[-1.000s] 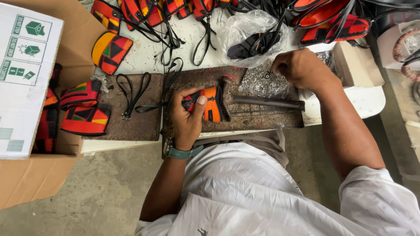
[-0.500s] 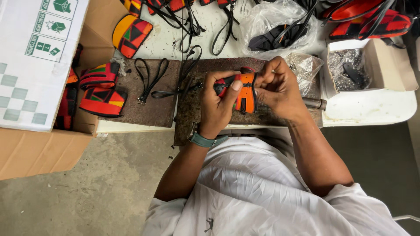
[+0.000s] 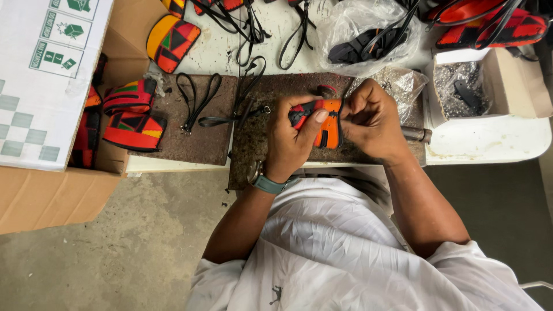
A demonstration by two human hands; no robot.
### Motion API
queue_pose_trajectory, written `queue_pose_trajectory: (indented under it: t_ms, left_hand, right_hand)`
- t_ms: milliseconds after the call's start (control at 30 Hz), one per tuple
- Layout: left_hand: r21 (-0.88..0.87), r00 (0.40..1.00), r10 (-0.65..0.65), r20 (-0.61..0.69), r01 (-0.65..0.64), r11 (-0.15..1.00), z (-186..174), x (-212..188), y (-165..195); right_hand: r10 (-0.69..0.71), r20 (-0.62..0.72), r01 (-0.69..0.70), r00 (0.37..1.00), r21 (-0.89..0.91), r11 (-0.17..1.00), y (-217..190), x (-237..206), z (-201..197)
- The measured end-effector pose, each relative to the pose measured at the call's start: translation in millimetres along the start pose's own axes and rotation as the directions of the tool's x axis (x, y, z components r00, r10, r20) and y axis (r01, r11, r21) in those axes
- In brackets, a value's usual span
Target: The person attaches metal zipper pulls and hardware to small colorful fabric pouches at a workbench. They pick a pouch, thread a pull through the zipper slider, hammer fasteners on a wooden block, and set finished pouches aside while reaching into boxes of hardware.
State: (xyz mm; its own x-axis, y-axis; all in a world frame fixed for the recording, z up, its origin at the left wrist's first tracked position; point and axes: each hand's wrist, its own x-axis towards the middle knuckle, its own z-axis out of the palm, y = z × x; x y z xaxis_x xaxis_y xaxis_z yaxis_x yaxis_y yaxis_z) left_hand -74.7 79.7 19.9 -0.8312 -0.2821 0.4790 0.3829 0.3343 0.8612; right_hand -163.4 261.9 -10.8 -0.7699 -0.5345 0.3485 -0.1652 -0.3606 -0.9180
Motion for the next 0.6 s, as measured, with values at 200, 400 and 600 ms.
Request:
queue_pose_trajectory:
  t_ms: [200,400,600]
  left_hand:
    - [0.005,0.999,0.048,0.024,-0.048,0.999,1,3,0]
    - [-0.027,0.993,-0.03,0.113,0.033,0.999,-13,-1,6]
    - [0.109,0.992,-0.053,0.115,0.04,0.993,-18,-5,5]
  right_hand:
    - [0.024,-0.039,-0.019,0.999,0.121,0.992,-4,-10,7]
    - [0.027,-0.073,-0.014,0.997,0.181,0.983,10,-12,25]
    - [0.074,-0.065,-0.088,0.995,-0.255,0.963,-16,-13,35]
